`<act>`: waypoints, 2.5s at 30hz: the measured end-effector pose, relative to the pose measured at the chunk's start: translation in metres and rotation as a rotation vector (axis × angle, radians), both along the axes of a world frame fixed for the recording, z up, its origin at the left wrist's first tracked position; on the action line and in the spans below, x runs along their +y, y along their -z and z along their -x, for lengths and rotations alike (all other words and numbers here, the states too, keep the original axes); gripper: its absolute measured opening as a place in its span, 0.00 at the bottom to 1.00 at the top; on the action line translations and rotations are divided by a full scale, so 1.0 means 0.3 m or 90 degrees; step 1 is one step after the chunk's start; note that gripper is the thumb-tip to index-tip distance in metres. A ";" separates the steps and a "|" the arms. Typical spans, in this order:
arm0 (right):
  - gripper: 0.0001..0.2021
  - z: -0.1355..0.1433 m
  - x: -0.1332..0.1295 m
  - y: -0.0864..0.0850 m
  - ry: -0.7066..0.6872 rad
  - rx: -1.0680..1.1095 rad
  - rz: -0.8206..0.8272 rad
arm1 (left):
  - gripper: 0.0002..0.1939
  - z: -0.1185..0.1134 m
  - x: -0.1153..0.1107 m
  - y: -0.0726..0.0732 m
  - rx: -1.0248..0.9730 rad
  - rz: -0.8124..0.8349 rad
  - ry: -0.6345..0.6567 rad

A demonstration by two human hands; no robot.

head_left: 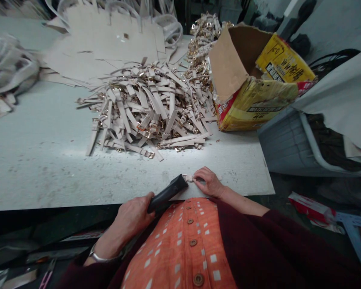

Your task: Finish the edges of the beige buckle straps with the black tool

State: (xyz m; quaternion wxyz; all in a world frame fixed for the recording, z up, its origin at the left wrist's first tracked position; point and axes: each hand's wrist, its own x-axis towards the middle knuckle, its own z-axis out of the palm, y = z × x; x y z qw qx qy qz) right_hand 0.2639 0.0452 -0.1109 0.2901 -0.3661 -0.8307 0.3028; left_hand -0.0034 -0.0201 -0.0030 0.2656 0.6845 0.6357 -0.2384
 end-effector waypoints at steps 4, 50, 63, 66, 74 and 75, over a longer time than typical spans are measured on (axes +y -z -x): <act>0.07 0.011 -0.002 -0.018 0.016 -0.032 0.002 | 0.16 0.005 0.026 -0.003 -0.003 -0.018 0.027; 0.04 0.022 0.003 -0.021 0.091 0.004 0.063 | 0.17 0.046 0.114 0.049 -0.028 -0.044 0.131; 0.09 -0.016 -0.011 -0.008 0.048 -0.056 -0.002 | 0.15 0.011 0.108 0.041 -0.025 -0.047 0.134; 0.10 -0.016 -0.010 -0.012 0.053 -0.055 -0.001 | 0.15 0.000 0.108 0.044 -0.030 -0.039 0.111; 0.16 -0.032 -0.006 -0.003 0.023 -0.065 0.015 | 0.15 0.035 0.090 0.005 0.020 -0.023 0.098; 0.17 -0.034 -0.005 -0.001 0.019 -0.066 0.017 | 0.14 0.033 0.083 -0.001 0.025 -0.022 0.097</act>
